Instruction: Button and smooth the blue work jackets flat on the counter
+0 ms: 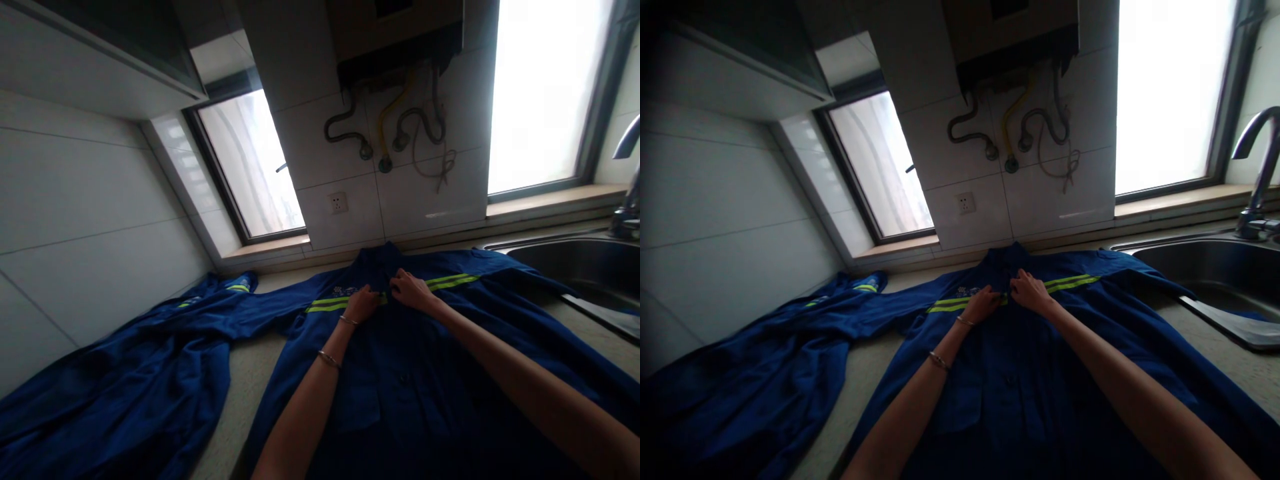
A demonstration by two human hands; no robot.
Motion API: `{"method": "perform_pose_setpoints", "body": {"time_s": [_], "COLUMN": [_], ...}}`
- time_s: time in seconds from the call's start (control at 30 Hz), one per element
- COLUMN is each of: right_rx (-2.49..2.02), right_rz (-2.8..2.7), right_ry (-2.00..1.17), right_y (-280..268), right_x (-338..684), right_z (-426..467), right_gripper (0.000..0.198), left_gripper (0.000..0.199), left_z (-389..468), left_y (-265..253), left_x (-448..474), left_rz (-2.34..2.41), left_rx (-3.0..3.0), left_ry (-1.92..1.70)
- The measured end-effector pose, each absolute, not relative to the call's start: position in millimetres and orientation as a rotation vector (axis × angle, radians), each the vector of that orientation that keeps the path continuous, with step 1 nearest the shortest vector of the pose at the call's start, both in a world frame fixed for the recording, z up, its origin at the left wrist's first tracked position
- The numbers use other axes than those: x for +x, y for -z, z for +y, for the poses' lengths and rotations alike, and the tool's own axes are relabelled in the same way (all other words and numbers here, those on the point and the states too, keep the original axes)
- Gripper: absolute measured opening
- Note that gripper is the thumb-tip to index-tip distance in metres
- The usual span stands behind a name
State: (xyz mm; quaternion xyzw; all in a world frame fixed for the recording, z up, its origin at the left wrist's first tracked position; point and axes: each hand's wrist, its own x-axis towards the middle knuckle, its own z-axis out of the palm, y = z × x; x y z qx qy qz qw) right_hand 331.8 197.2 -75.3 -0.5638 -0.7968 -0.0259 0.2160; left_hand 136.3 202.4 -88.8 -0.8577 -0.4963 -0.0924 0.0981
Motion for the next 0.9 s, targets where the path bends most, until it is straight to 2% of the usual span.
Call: {"method": "perform_pose_setpoints", "body": {"time_s": [0.13,0.27,0.43,0.57,0.77,0.9], "right_rx": [-1.698,-1.810,-1.923,-1.925,-1.631,-1.476], "right_rz": [-2.234,-2.190,-2.109,-1.998,-1.815,-1.652], "right_ry": [0.249,0.280,0.074,-0.127,-0.388,-0.481], "right_y": [70.9,72.7,70.3,74.5,89.5,90.2], "right_x": [306.2,296.7,304.1,314.9,325.1,326.4], "right_z": [181.2,181.4,186.5,193.1,215.6,227.4], "right_gripper": [0.036,0.037,0.034,0.031,0.031,0.032], "left_gripper": [0.030,0.028,0.022,0.028,0.023,0.025], "left_z": [205.4,215.8,225.7,217.8,213.9,220.1], "left_y": [91.4,88.4,82.3,87.5,89.1,87.6], "left_x": [139.9,147.9,160.3,160.5,157.2,162.6], "left_rz": [-1.392,-1.464,-1.544,-1.657,-1.582,-1.528], "left_rx": [-2.556,-2.546,-2.521,-2.431,-2.413,-2.464], "left_ry": [0.230,0.146,0.114,0.169,0.503,0.496]}}
